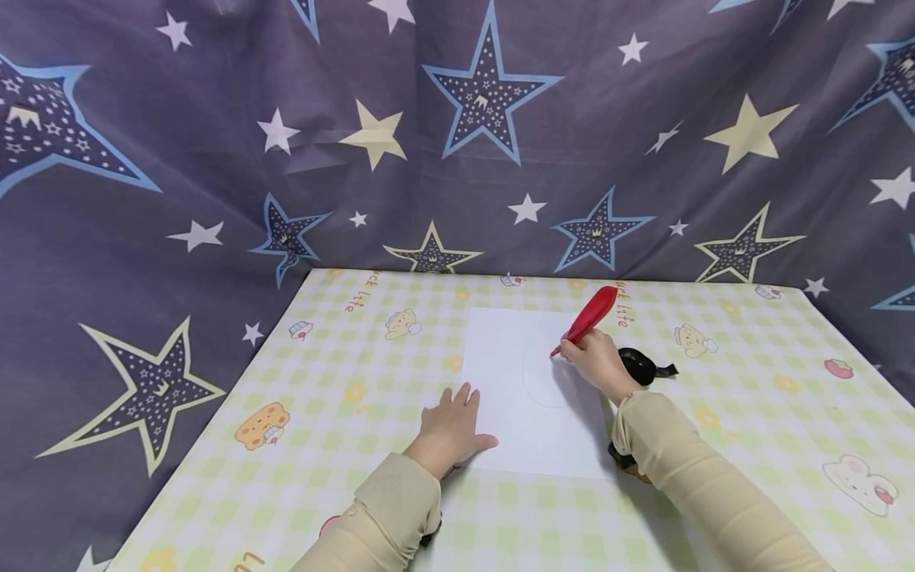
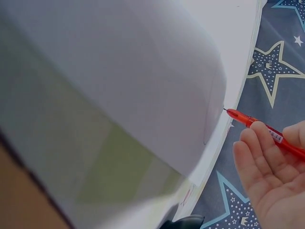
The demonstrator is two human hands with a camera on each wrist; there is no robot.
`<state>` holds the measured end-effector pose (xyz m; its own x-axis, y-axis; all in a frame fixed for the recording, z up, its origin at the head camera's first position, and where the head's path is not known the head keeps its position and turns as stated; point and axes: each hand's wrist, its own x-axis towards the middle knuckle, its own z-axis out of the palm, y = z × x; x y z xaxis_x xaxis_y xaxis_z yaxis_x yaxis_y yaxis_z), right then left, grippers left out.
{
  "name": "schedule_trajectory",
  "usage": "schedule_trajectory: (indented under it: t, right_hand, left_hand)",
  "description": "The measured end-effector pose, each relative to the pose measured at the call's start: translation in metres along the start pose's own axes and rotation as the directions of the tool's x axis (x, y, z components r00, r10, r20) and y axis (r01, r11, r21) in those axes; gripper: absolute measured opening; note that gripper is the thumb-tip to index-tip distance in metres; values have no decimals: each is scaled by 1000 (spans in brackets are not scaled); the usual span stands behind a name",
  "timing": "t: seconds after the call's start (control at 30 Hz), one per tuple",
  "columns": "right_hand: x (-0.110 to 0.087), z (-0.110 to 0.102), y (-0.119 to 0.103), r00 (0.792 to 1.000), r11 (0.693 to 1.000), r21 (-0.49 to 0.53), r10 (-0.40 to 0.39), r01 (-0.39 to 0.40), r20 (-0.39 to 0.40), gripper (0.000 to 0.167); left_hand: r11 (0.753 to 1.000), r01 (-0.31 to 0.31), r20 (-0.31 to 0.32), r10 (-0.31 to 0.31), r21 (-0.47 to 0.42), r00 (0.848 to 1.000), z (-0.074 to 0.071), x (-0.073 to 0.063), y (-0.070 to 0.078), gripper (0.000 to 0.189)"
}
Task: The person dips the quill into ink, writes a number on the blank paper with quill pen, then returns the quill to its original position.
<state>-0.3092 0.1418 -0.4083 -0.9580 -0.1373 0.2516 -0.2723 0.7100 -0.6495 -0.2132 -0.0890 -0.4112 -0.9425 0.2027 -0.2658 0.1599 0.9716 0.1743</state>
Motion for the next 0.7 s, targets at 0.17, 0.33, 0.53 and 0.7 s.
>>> schedule_trajectory:
  t: [0.17, 0.33, 0.53, 0.7]
  right_hand:
    - [1, 1, -2, 1000, 1000, 14, 6, -6, -8, 24]
    - [0, 3, -3, 1000, 999, 25, 19, -19, -9, 23]
    - [0, 4, -3, 1000, 1000, 21, 12, -12, -2, 23]
    - [0, 5, -4, 1000, 1000, 16, -3, 3, -3, 24]
  left_hand:
    - [1000, -2, -1, 2, 2, 1000, -1, 0, 0, 75]
    - [1000, -3, -4, 3, -4, 1000, -1, 0, 0, 75]
    - [1000, -5, -9, 5, -1, 1000, 0, 0, -1, 75]
    - [1000, -3, -9, 3, 4, 1000, -1, 0, 0, 75]
